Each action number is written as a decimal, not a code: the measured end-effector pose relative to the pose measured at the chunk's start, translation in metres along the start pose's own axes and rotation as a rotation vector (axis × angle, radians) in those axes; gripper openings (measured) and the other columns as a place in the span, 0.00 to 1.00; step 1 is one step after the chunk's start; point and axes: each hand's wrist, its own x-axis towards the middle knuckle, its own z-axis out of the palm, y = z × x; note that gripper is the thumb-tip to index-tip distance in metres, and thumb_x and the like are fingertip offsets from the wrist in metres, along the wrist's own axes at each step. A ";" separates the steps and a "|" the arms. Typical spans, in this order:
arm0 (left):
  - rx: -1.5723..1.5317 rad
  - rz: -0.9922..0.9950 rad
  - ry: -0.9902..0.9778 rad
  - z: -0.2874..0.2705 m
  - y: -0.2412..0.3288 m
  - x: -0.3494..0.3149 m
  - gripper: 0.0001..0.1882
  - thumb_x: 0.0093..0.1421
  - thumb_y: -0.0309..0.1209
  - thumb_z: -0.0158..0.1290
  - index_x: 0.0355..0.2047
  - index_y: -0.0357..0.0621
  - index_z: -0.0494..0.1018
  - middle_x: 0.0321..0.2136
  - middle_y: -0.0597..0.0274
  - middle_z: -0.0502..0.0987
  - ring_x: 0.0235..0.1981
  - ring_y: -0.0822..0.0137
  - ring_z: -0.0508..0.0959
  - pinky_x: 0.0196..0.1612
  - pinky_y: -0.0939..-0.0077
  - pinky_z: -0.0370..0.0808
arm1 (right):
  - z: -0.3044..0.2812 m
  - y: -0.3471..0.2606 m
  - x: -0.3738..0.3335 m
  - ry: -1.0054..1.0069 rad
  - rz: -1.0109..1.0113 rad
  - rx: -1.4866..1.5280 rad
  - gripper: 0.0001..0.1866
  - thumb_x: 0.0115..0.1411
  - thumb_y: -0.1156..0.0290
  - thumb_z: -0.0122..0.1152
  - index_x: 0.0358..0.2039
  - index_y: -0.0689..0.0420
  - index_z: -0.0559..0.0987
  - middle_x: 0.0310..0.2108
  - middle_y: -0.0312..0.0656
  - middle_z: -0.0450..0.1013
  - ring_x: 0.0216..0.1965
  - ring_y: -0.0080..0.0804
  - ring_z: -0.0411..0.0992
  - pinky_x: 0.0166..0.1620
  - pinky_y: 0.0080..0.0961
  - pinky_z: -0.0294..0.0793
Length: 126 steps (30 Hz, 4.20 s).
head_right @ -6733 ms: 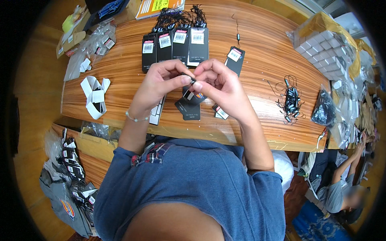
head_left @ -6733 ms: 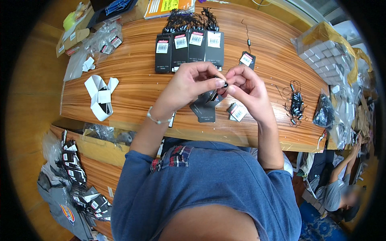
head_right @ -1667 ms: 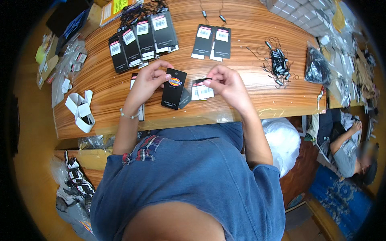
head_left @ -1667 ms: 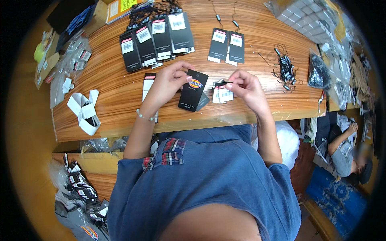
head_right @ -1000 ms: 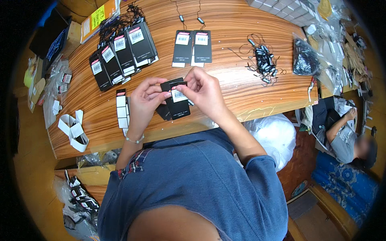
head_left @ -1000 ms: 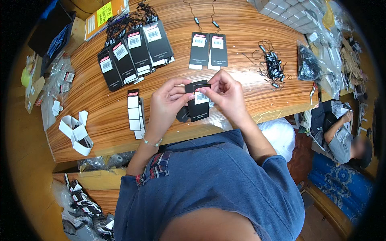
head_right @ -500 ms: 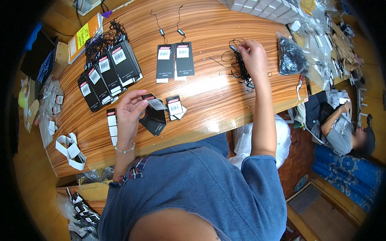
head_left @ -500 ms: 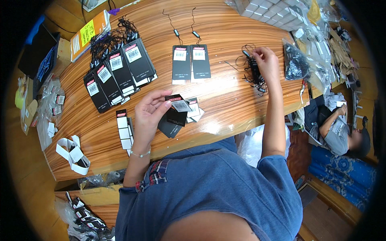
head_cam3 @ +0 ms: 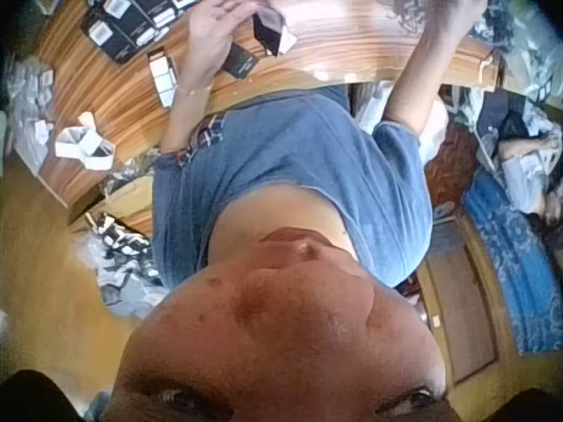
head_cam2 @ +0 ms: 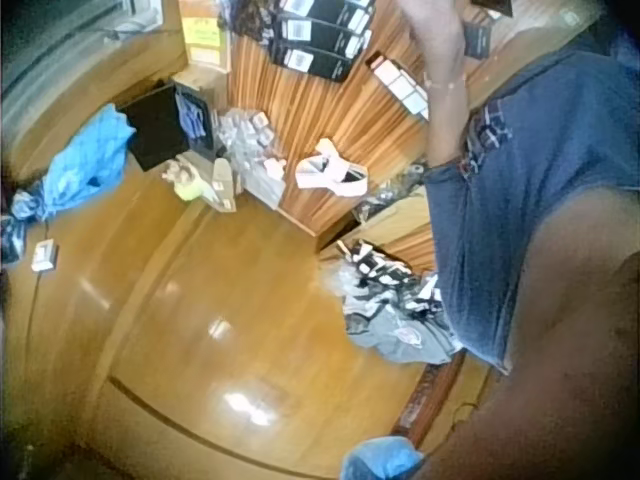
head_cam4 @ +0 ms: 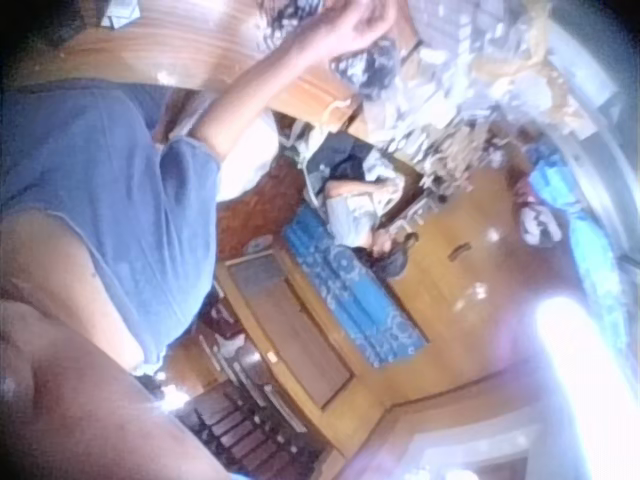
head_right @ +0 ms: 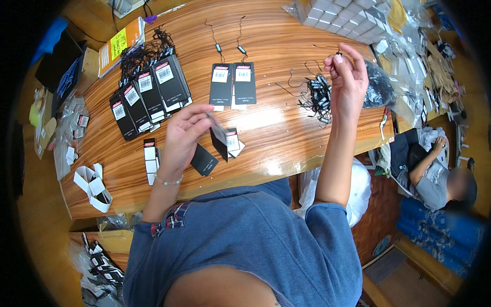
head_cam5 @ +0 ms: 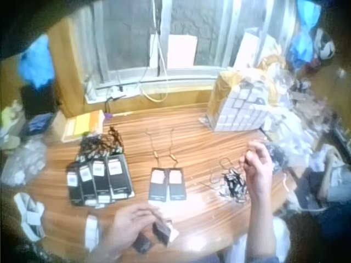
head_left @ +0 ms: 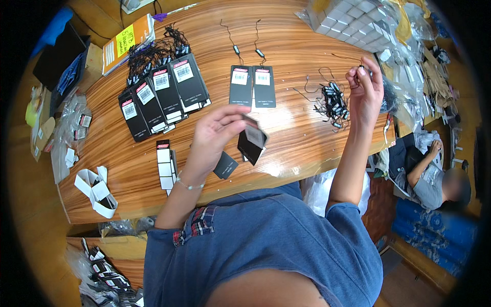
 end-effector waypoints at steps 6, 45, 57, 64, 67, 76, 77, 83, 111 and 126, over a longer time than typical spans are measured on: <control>0.137 0.171 -0.283 0.037 0.005 0.029 0.09 0.57 0.19 0.45 0.38 0.36 0.70 0.44 0.53 0.72 0.46 0.68 0.71 0.49 0.76 0.69 | 0.060 -0.002 -0.046 -0.193 0.063 0.117 0.08 0.52 0.85 0.52 0.34 0.63 0.70 0.32 0.51 0.74 0.36 0.35 0.73 0.43 0.26 0.71; 0.335 0.366 0.295 0.017 0.036 0.019 0.13 0.53 0.17 0.52 0.40 0.32 0.70 0.36 0.58 0.74 0.37 0.74 0.75 0.43 0.84 0.72 | 0.134 0.003 -0.069 -0.405 -0.283 -0.616 0.04 0.46 0.82 0.55 0.25 0.62 0.72 0.20 0.40 0.70 0.22 0.25 0.69 0.28 0.19 0.69; 0.336 0.377 0.257 0.022 0.035 0.019 0.12 0.53 0.16 0.51 0.39 0.31 0.70 0.35 0.57 0.75 0.36 0.73 0.75 0.41 0.83 0.75 | 0.137 0.004 -0.068 -0.380 -0.297 -0.621 0.05 0.46 0.84 0.53 0.25 0.63 0.69 0.20 0.41 0.69 0.21 0.27 0.69 0.26 0.20 0.68; 0.375 0.339 0.218 0.029 0.039 0.017 0.11 0.53 0.17 0.50 0.39 0.32 0.72 0.35 0.58 0.75 0.35 0.74 0.75 0.39 0.83 0.75 | 0.136 0.007 -0.068 -0.346 -0.260 -0.580 0.05 0.47 0.84 0.53 0.25 0.63 0.69 0.20 0.40 0.69 0.21 0.25 0.69 0.27 0.20 0.68; 0.447 0.419 0.226 0.032 0.034 0.020 0.10 0.53 0.18 0.51 0.37 0.32 0.73 0.34 0.59 0.75 0.35 0.75 0.75 0.37 0.84 0.76 | 0.134 0.016 -0.070 -0.314 -0.258 -0.512 0.05 0.49 0.84 0.53 0.28 0.63 0.70 0.21 0.39 0.69 0.22 0.22 0.68 0.27 0.19 0.68; 1.183 1.087 0.192 0.015 0.036 0.030 0.13 0.40 0.22 0.55 0.30 0.47 0.77 0.28 0.66 0.74 0.36 0.62 0.72 0.43 0.64 0.69 | 0.119 0.000 -0.060 -0.458 0.366 0.001 0.10 0.56 0.77 0.53 0.40 0.62 0.70 0.29 0.37 0.74 0.30 0.19 0.70 0.35 0.13 0.68; 1.249 1.135 0.182 0.014 0.037 0.029 0.13 0.40 0.24 0.55 0.29 0.49 0.77 0.28 0.67 0.73 0.36 0.64 0.72 0.44 0.64 0.68 | 0.118 0.001 -0.059 -0.457 0.405 0.075 0.10 0.56 0.76 0.53 0.40 0.62 0.71 0.30 0.37 0.74 0.31 0.19 0.70 0.35 0.12 0.68; 1.388 1.281 0.079 0.017 0.040 0.032 0.14 0.39 0.26 0.55 0.29 0.55 0.78 0.27 0.72 0.72 0.33 0.68 0.73 0.43 0.64 0.68 | 0.113 0.012 -0.066 -0.331 0.481 0.248 0.05 0.58 0.72 0.52 0.34 0.58 0.71 0.31 0.34 0.69 0.32 0.19 0.67 0.41 0.17 0.66; 1.341 -0.095 0.356 -0.120 0.037 -0.101 0.17 0.47 0.27 0.57 0.40 0.42 0.73 0.35 0.58 0.68 0.44 0.60 0.65 0.49 0.69 0.62 | 0.064 -0.042 -0.032 -0.239 -0.188 0.141 0.12 0.58 0.79 0.44 0.42 0.62 0.69 0.27 0.43 0.66 0.33 0.28 0.64 0.42 0.29 0.63; 0.548 0.222 0.288 -0.034 0.076 -0.035 0.12 0.49 0.20 0.57 0.35 0.36 0.71 0.29 0.61 0.76 0.31 0.78 0.75 0.34 0.89 0.72 | 0.096 -0.043 -0.059 -0.289 -0.140 -0.224 0.12 0.54 0.85 0.48 0.40 0.65 0.67 0.26 0.41 0.71 0.29 0.26 0.71 0.34 0.18 0.68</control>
